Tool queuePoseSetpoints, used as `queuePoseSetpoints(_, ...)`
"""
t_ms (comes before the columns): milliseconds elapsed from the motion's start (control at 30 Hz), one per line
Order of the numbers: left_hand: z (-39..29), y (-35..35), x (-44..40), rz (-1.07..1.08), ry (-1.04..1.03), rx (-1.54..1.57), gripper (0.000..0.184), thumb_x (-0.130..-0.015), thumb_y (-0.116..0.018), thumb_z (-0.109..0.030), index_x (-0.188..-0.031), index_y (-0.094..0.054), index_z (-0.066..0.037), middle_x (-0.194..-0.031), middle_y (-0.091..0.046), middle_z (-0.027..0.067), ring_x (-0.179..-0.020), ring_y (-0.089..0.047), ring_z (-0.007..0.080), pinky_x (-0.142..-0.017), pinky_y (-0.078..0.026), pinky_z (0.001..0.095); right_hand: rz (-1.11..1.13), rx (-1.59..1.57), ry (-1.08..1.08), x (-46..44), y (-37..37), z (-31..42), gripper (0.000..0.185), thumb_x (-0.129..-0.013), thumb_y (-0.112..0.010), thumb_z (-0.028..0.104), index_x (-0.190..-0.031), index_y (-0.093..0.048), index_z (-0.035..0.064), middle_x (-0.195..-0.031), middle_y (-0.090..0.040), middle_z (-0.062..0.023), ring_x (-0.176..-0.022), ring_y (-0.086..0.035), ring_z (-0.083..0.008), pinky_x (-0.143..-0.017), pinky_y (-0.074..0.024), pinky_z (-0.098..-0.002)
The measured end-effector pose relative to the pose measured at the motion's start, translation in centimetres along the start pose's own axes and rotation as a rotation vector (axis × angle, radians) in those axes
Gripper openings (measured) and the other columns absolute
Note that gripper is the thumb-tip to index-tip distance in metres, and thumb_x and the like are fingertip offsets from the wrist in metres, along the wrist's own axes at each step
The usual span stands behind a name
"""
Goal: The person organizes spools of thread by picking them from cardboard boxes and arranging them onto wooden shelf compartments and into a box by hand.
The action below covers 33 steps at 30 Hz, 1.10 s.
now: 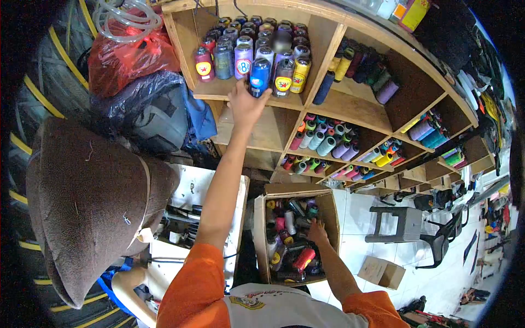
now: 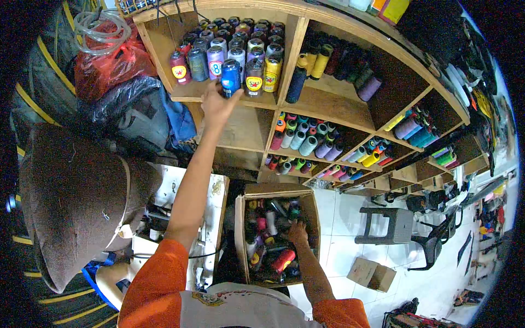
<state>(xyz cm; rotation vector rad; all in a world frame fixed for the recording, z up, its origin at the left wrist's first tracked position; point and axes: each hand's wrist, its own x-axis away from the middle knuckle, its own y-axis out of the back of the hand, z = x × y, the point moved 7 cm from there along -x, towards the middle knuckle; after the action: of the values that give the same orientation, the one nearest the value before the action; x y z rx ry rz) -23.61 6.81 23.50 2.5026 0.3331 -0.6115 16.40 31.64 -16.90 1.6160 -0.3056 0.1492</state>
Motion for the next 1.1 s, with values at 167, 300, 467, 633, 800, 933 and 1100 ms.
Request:
queuePoseSetpoints(167, 1.5, -0.2, 0.5, -0.029, -0.079, 0.050, 0.050, -0.072, -0.072, -0.032, -0.111, -0.057, -0.004, -0.106, -0.059, 0.0157, -0.101, -0.052, 0.0350, -0.084, -0.039, 0.0510, 0.116, -0.092, -0.010, -0.1, 1.2, 0.3, 0.073, -0.076, -0.063, 0.046, -0.123, -0.043, -0.0050, -0.119, -0.049, -0.0220, -0.108, -0.049, -0.0371, -0.091, -0.0404, -0.0477)
queuePoseSetpoints(300, 0.6, 0.3, 0.8, -0.069, -0.112, 0.017, 0.043, -0.073, -0.073, -0.031, -0.105, -0.062, -0.006, -0.099, -0.064, 0.0143, -0.095, -0.057, 0.0339, -0.082, -0.044, 0.0455, 0.022, -0.180, -0.055, -0.3, 1.9, 0.0, 0.078, -0.072, -0.068, 0.049, -0.121, -0.043, -0.0052, -0.115, -0.052, -0.0246, -0.107, -0.051, -0.0391, -0.090, -0.0423, -0.0458)
queuePoseSetpoints(467, 0.5, 0.3, 1.1, -0.091, -0.221, 0.006, 0.044, -0.074, -0.072, -0.030, -0.108, -0.060, -0.004, -0.100, -0.061, 0.0145, -0.097, -0.053, 0.0343, -0.082, -0.040, 0.0489, -0.014, -0.633, -0.248, 0.0, 16.1, 2.5, 0.076, -0.065, -0.078, 0.042, -0.119, -0.046, -0.0026, -0.106, -0.060, -0.0242, -0.099, -0.058, -0.0397, -0.085, -0.0474, -0.0424)
queuePoseSetpoints(633, -0.3, 1.8, 1.6, -0.167, -0.192, 0.091, 0.046, -0.076, -0.070, -0.028, -0.111, -0.057, -0.003, -0.105, -0.060, 0.0163, -0.102, -0.053, 0.0363, -0.086, -0.039, 0.0499, -0.142, -0.905, -0.160, -1.9, 24.3, 3.3, 0.067, -0.067, -0.079, 0.036, -0.117, -0.048, 0.0031, -0.101, -0.062, -0.0227, -0.098, -0.061, -0.0355, -0.077, -0.0513, -0.0412)
queuePoseSetpoints(800, -3.3, 5.1, 9.1, 0.226, -0.211, 0.349, 0.038, -0.079, -0.068, -0.019, -0.112, -0.058, -0.003, -0.111, -0.060, 0.0152, -0.106, -0.056, 0.0310, -0.093, -0.042, 0.0375, -0.404, -0.966, 0.150, -3.6, 38.2, 4.3, 0.061, -0.065, -0.081, 0.019, -0.116, -0.051, 0.0033, -0.105, -0.061, -0.0137, -0.099, -0.059, -0.0251, -0.087, -0.0456, -0.0322)
queuePoseSetpoints(933, -8.1, 8.8, 13.4, 0.503, -0.284, 0.382, 0.046, -0.076, -0.071, -0.017, -0.117, -0.055, -0.005, -0.113, -0.060, 0.0147, -0.109, -0.056, 0.0285, -0.094, -0.042, 0.0356, -0.535, -1.026, 0.396, -2.9, 49.7, 7.0, 0.063, -0.061, -0.077, 0.004, -0.117, -0.049, 0.0041, -0.108, -0.059, -0.0108, -0.104, -0.056, -0.0208, -0.090, -0.0435, -0.0311)
queuePoseSetpoints(1100, -9.0, 12.1, 12.7, 0.457, -0.309, 0.357, 0.056, -0.070, -0.075, -0.013, -0.120, -0.053, -0.004, -0.114, -0.059, 0.0161, -0.105, -0.058, 0.0302, -0.091, -0.044, 0.0361, -0.381, -1.256, 0.610, -3.8, 53.3, 9.7, 0.077, -0.057, -0.070, -0.006, -0.127, -0.041, 0.0064, -0.117, -0.056, -0.0098, -0.111, -0.054, -0.0190, -0.094, -0.0422, -0.0300)
